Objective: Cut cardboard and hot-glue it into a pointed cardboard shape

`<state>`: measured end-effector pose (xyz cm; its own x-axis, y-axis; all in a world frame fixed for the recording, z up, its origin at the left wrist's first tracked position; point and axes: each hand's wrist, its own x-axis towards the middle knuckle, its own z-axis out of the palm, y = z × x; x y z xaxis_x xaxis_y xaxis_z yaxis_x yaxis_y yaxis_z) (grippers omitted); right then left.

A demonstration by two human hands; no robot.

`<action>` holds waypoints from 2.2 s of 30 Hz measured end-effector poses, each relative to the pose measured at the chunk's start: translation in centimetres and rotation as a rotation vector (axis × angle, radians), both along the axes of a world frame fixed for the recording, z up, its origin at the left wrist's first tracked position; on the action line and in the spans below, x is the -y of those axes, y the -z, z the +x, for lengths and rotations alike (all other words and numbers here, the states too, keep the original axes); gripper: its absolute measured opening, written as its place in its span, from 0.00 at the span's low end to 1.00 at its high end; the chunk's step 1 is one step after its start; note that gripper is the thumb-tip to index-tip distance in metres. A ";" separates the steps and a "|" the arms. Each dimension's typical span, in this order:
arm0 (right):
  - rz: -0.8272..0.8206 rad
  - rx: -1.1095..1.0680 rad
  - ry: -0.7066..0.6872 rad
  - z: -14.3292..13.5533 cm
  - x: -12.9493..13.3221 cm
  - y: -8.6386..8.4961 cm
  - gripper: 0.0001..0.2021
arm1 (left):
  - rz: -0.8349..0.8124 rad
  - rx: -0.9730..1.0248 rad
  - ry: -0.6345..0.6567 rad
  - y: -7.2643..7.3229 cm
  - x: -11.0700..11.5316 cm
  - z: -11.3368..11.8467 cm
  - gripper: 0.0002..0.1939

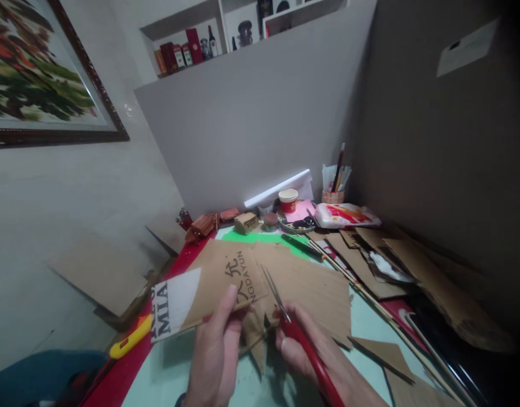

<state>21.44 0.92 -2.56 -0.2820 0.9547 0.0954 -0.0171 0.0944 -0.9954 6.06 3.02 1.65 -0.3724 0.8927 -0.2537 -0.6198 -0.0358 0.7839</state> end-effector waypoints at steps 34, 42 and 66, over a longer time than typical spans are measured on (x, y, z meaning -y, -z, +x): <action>0.039 0.203 -0.106 -0.1 0.3 -1.2 0.13 | -0.057 -0.052 -0.048 1.1 0.6 0.8 0.23; 0.003 0.242 -0.104 -0.4 0.2 -1.6 0.16 | -0.042 -0.049 -0.066 1.1 0.7 0.8 0.24; 0.340 0.345 0.096 -1.2 0.1 1.4 0.13 | -0.058 -0.053 -0.044 1.9 1.0 1.6 0.21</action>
<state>20.28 0.86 -3.95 -0.2645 0.9090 0.3221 0.3331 0.3995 -0.8541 7.61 1.97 -0.25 -0.4250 0.8598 -0.2832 -0.5764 -0.0158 0.8170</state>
